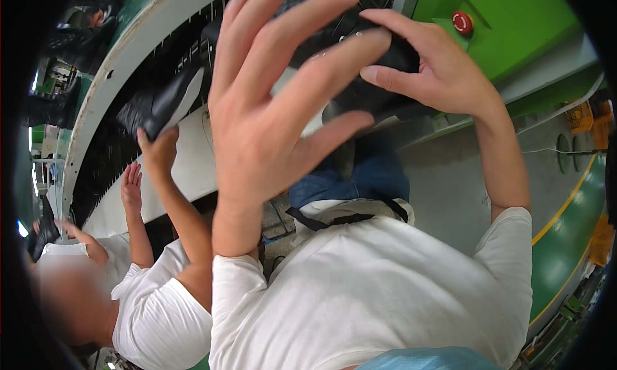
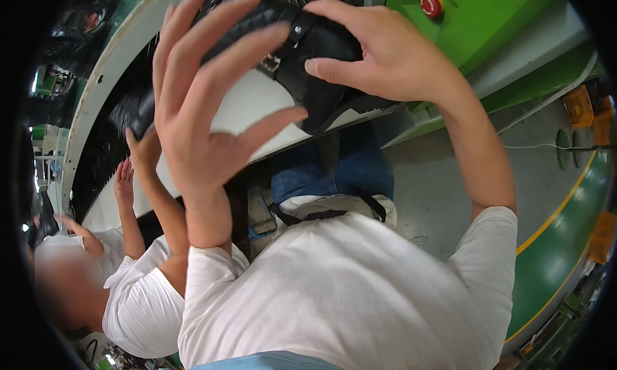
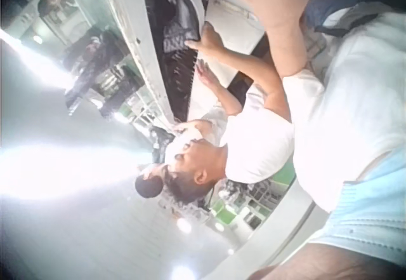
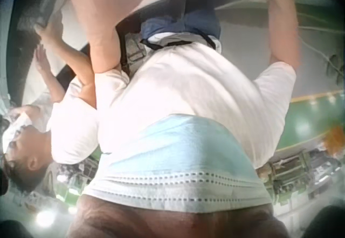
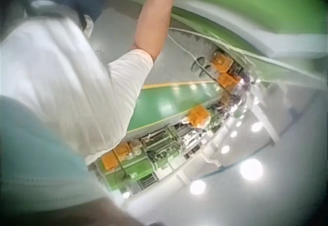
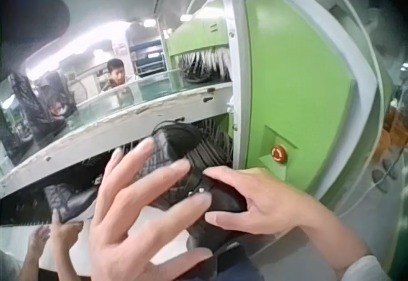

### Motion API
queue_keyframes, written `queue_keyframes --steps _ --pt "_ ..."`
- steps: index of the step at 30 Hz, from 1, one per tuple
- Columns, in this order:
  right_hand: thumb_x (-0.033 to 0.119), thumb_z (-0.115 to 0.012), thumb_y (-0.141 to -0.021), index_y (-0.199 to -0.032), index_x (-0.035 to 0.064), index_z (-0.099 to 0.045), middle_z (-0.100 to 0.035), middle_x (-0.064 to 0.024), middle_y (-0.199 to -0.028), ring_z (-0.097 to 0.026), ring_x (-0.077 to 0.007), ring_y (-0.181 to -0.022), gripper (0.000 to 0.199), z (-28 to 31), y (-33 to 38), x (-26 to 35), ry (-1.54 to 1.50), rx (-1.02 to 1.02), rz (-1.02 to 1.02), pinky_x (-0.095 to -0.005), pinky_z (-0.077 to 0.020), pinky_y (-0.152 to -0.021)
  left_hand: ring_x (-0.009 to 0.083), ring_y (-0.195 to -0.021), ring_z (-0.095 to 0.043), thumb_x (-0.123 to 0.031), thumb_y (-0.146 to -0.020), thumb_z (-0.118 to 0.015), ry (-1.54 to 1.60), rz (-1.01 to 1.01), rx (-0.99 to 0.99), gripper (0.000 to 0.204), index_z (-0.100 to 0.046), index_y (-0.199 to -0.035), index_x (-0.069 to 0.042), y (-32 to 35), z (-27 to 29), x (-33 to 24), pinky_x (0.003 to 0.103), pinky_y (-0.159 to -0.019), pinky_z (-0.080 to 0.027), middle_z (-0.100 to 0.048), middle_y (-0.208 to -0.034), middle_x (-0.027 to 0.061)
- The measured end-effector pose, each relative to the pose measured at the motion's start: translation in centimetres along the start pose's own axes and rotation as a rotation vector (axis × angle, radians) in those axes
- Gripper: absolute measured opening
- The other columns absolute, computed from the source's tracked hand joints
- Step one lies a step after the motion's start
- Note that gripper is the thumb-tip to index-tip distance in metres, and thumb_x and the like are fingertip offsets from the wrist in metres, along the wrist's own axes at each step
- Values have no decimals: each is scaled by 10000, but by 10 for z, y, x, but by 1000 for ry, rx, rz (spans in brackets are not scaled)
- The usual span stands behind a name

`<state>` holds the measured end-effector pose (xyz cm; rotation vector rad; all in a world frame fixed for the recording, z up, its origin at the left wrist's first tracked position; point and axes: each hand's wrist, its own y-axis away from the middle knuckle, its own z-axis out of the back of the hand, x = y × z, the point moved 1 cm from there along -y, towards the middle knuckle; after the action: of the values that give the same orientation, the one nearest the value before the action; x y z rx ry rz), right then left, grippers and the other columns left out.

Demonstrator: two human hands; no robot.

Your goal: The person cleans black boots on a factory assembly line. They pick up boots from a conveyor belt, wipe the exterior surfaces with their hands, and place them back on the belt. The process is repeated for multiple boots throughout the clip.

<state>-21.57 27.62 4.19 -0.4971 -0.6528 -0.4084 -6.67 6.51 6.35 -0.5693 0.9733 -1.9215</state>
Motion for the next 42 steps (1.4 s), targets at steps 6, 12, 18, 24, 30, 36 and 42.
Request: queue_keyframes --steps 6,12,18,24,30,36,42 --pt "255 -903 -910 -1423 -4 -703 -785 -200 -1249 -769 -380 -1121 608 -5 3 -20 -47 -92 277 -430 -595 -1001 317 -1129 -764 -481 -632 -993 -219 52 536 836 -769 -1376 -173 -45 -13 20 434 -1003 -581 -820 -1203 54" --pt "402 -601 -1157 -1528 2 -619 -725 -144 -1342 -657 -222 -1305 546 -32 54 -71 -558 -744 156 -398 -501 -1169 286 -791 -768 -544 -711 -996 -221 153 596 594 -853 -1135 -152 -46 -9 27 378 -688 -569 -770 -897 38" --pt "438 -337 -1241 -1449 -10 -644 -717 -122 -1292 -671 -199 -1194 582 -94 46 -95 -844 -780 -8 -349 -511 -1075 304 -769 -758 -499 -764 -986 -222 181 620 577 -826 -1133 -84 -59 -24 -6 404 -697 -578 -779 -907 70" --pt "373 -292 -1236 -1265 -15 -693 -705 -106 -1111 -646 -172 -972 559 -88 30 -88 -827 -748 64 -334 -508 -929 295 -732 -729 -467 -792 -978 -201 234 622 568 -829 -1113 -23 -63 -36 -28 389 -672 -564 -766 -832 118" --pt "354 -270 -1233 -1213 -34 -679 -692 -136 -1118 -651 -202 -993 565 -89 24 -87 -888 -744 140 -335 -502 -947 283 -703 -727 -383 -800 -996 -117 251 519 550 -825 -1129 22 -53 -39 -32 366 -664 -571 -794 -880 155" --pt "296 -275 -1219 -1206 -50 -669 -696 -161 -1151 -654 -222 -1017 524 -88 18 -88 -868 -765 127 -334 -500 -976 271 -684 -715 -353 -791 -1004 -99 266 520 534 -828 -1117 31 -55 -41 -27 352 -652 -564 -789 -870 155" --pt "288 -293 -1202 -1192 -55 -673 -685 -147 -1127 -647 -210 -1013 513 -89 18 -84 -955 -771 75 -328 -495 -965 265 -675 -701 -339 -776 -1009 -120 260 540 538 -820 -1109 39 -55 -42 -27 351 -637 -547 -760 -832 150"
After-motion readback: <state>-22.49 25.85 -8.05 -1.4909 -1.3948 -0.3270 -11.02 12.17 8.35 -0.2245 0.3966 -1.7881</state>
